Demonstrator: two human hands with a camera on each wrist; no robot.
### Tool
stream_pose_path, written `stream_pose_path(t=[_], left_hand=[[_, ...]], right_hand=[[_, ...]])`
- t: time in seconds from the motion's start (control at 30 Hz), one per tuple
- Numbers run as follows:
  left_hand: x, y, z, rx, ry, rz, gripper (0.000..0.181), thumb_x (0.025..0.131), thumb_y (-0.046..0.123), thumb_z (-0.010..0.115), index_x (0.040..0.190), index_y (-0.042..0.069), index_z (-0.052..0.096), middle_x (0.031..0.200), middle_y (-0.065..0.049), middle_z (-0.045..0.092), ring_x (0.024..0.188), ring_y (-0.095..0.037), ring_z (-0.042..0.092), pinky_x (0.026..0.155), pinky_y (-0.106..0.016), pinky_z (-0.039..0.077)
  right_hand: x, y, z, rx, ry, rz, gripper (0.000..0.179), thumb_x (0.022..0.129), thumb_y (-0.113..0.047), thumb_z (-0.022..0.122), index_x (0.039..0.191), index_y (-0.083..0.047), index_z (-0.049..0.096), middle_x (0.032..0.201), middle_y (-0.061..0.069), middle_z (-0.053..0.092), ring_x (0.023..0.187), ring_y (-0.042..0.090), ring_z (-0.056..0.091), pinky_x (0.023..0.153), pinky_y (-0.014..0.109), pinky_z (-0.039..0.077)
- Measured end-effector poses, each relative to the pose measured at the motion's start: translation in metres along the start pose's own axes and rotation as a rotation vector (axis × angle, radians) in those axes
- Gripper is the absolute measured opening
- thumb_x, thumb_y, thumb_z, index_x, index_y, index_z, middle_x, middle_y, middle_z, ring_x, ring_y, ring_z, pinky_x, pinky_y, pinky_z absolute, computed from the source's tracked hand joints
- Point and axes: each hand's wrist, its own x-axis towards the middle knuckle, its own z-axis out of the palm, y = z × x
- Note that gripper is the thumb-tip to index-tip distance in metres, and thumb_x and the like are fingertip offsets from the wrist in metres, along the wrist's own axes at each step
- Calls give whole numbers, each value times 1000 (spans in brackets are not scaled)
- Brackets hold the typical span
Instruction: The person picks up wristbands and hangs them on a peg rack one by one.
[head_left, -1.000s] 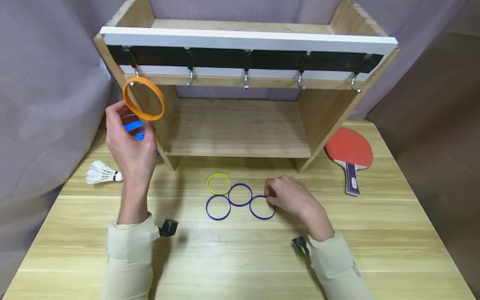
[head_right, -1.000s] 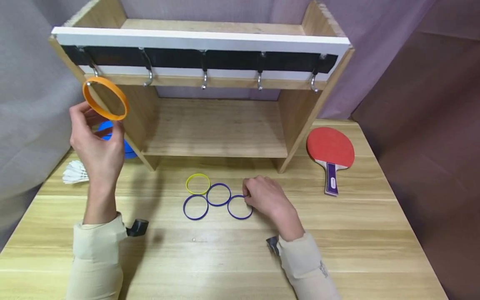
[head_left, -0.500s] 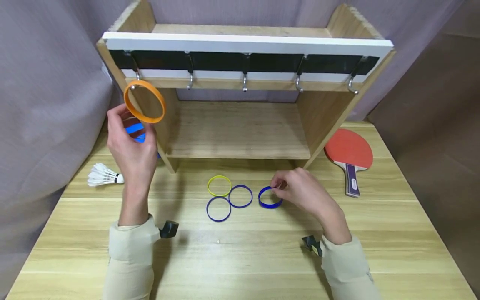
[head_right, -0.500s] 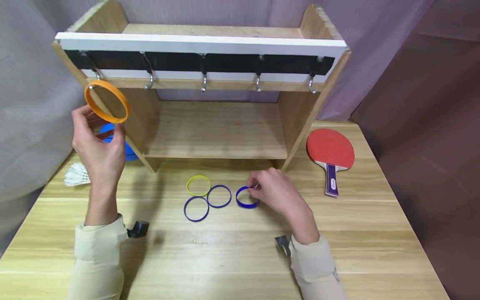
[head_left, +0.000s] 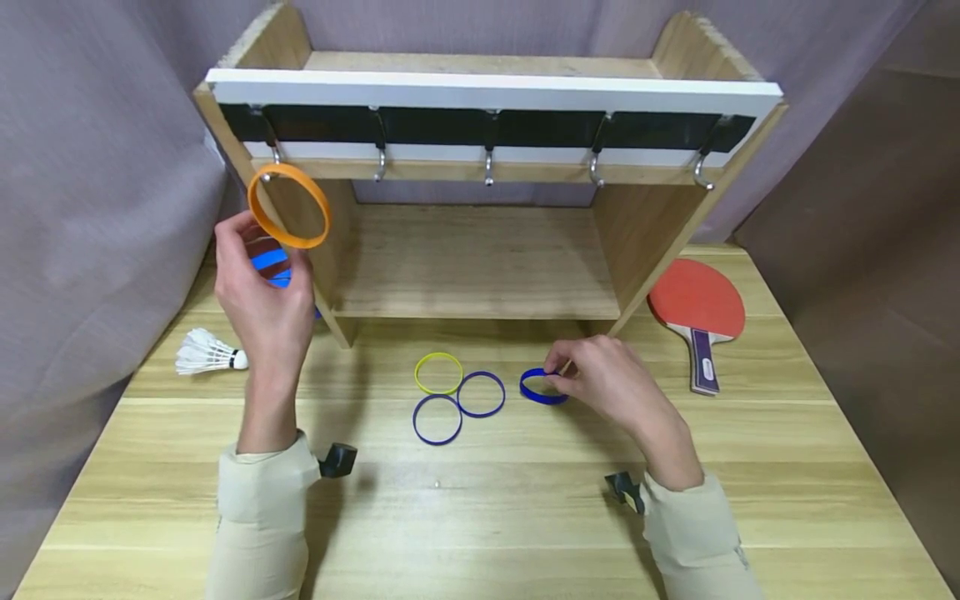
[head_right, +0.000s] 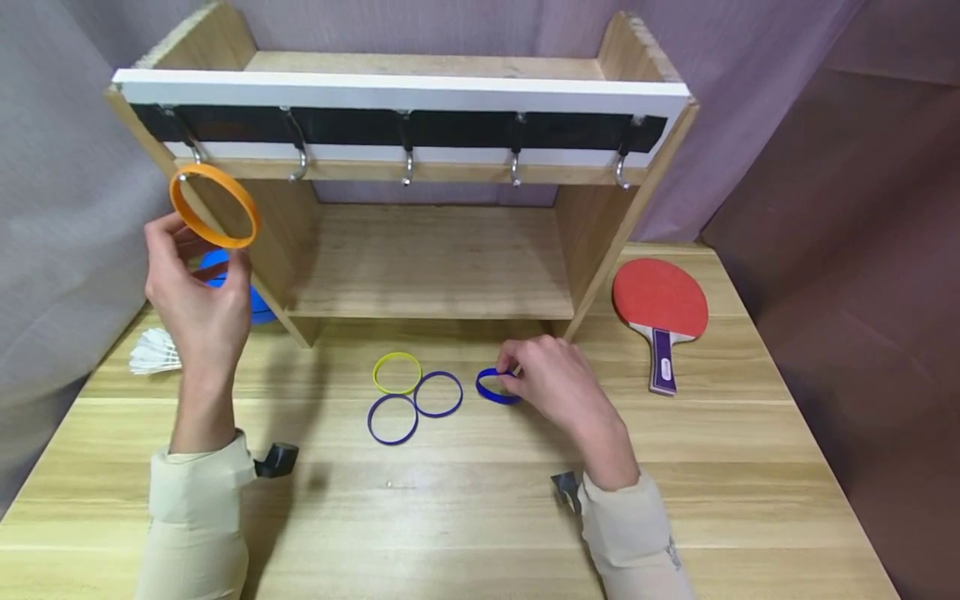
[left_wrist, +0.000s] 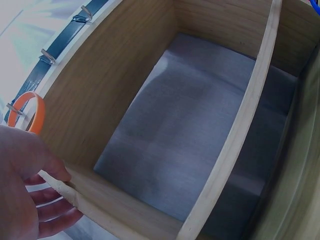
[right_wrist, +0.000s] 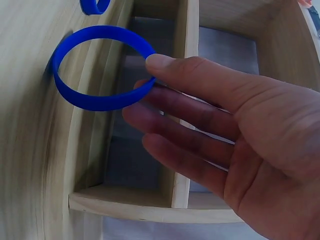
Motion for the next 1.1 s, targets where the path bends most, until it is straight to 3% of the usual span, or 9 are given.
stream_pose_path(t=[0.17,0.27,0.4,0.47,0.57,0.7,0.8,0.97,1.1], left_hand=[[2,1,-2,-5,15,-1,34,87,9,70,119,3,58,109,-5,62,94,-13,64,76,-26,56],[2,1,-3,-1,11,0,34,88,9,70,119,3,58,110,-5,62,94,-13,64,76,-27,57],[2,0,-3,-13,4,1,35,88,8,70,120,5,57,111,-4,61,94,-12,64,76,-27,57],[2,-1,-1,-24,-2,7,36,87,8,70,120,4,57,111,-4,61,94,-12,63,76,-28,57],[2,-2,0,-27,-7,17,36,87,9,71,120,4,57,111,-5,61,95,-12,63,76,-29,58],[1,-4,1,-29,-15,21,36,88,11,71,121,5,57,111,-4,61,96,-10,63,76,-29,58],[1,-5,0,-42,-22,18,36,88,10,71,121,6,57,111,-3,61,95,-9,62,75,-27,58],[1,-5,0,-61,-21,13,35,88,8,70,121,5,58,110,-3,61,95,-10,63,74,-26,58],[1,-6,0,-51,-13,18,35,88,9,70,120,4,57,110,-5,61,96,-11,63,76,-29,58]], right_hand=[[2,-2,1,-13,6,-11,12,78,-12,84,83,-16,73,78,-7,70,70,7,65,59,26,54],[3,-5,0,-13,49,-43,12,77,-14,84,84,-16,74,81,-7,70,72,9,65,60,27,53],[6,-19,-2,84,133,-111,12,79,-17,83,87,-19,75,85,-11,69,74,8,63,58,26,52],[11,-31,-2,197,162,-143,11,81,-17,82,88,-21,75,85,-13,68,74,7,62,58,26,53],[23,-52,-3,469,180,-175,11,82,-17,81,91,-20,76,86,-11,70,74,9,64,61,27,56],[50,-85,-8,929,242,-237,14,82,-6,78,95,-9,75,90,6,73,75,27,69,66,38,60],[72,-108,-13,1195,353,-316,17,82,5,75,98,1,73,92,18,71,77,36,70,70,44,59],[94,-135,-22,1416,554,-427,18,83,14,69,99,6,70,98,26,69,86,38,69,76,48,58],[101,-143,-24,1479,660,-427,15,85,12,68,99,7,70,99,28,69,87,40,69,77,50,58]])
